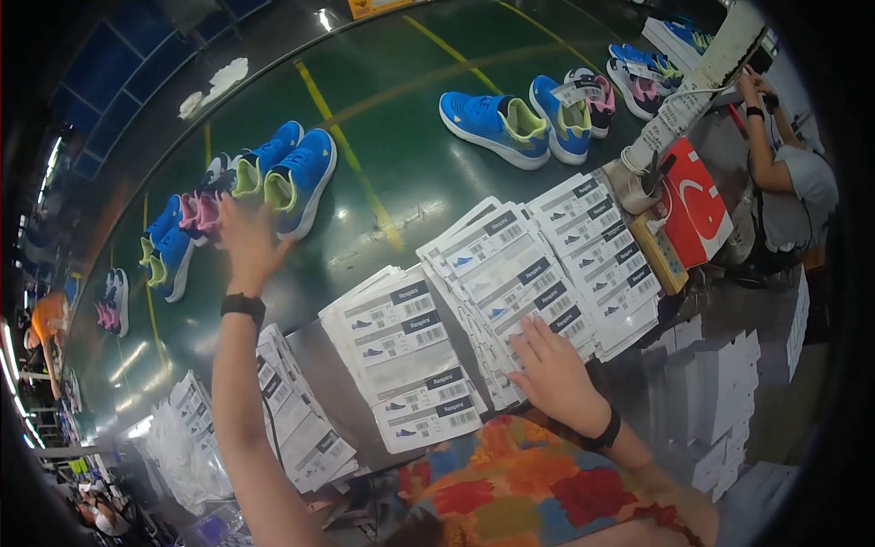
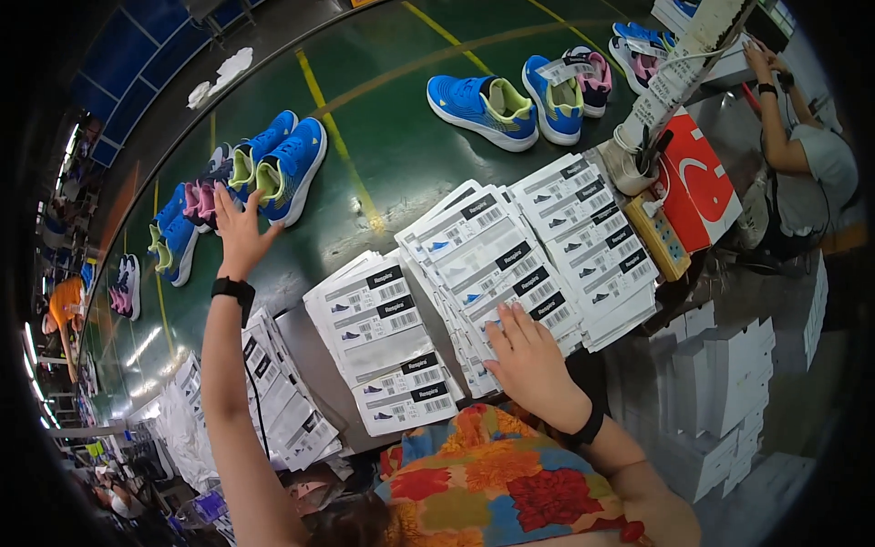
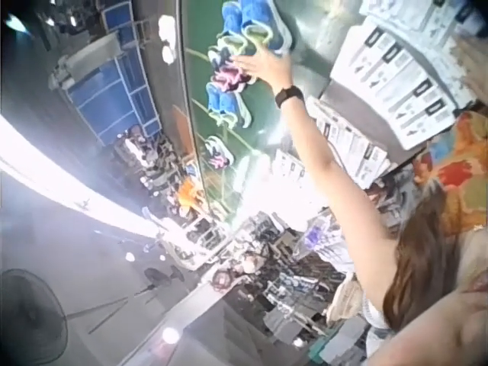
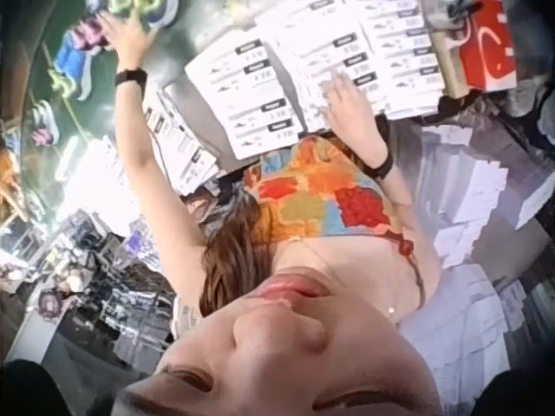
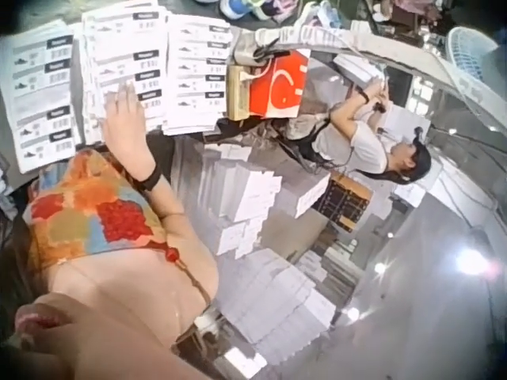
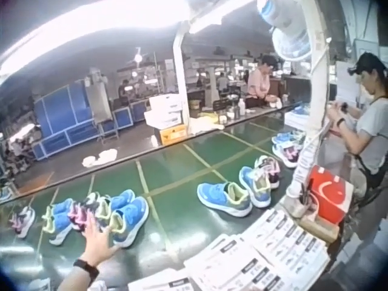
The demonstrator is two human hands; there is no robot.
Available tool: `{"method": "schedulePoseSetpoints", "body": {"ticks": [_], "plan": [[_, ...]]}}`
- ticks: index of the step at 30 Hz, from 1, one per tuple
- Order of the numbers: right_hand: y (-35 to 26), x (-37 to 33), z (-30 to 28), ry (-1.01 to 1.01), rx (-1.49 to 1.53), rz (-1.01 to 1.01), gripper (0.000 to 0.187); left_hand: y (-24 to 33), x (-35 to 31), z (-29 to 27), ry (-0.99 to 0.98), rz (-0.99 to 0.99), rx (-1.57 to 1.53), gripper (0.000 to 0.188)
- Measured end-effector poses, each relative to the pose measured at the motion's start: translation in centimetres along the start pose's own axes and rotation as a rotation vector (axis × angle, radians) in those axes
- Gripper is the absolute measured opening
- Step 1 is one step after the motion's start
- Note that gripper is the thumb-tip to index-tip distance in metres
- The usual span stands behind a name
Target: The recorder compares individual shoes to printed label sheets and sorts the sheets accordingly.
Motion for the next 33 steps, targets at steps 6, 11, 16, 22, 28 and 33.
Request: {"method": "schedulePoseSetpoints", "body": {"ticks": [6,11,16,22,28,33], "plan": [[2.0,0.8,-2.5,-0.071,0.192,-0.044,0.044,1.1,5.3,1.4,-0.418,-0.170,-0.024,0.063],[4.0,2.7,-4.4,-0.136,0.348,-0.027,0.037,0.5,6.9,1.6,-0.543,-0.032,-0.132,0.062],[3.8,3.6,-4.9,-0.143,0.335,-0.085,0.033,-0.1,4.4,-1.1,-0.694,-0.111,-1.033,0.039],[-0.5,4.0,-5.5,-0.204,0.819,-0.297,0.068,5.5,-8.2,-10.7,-0.362,-0.116,-1.649,0.070],[-6.3,4.7,-3.8,-0.159,0.691,-0.428,0.092,20.6,-18.2,-11.5,-0.475,0.271,-0.582,0.042],[-7.2,5.7,-4.7,0.033,0.428,-0.518,0.047,16.2,-22.7,-10.8,-0.215,-0.020,-1.005,0.034]]}}
Point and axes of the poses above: each hand's wrist, its own x-axis towards the middle knuckle, its own z-axis out of the palm, y = z × x, the point moved 6 cm from there along x, towards the middle knuckle, and after that the axes turned 12 degrees about -y, right-handed, at the moved point
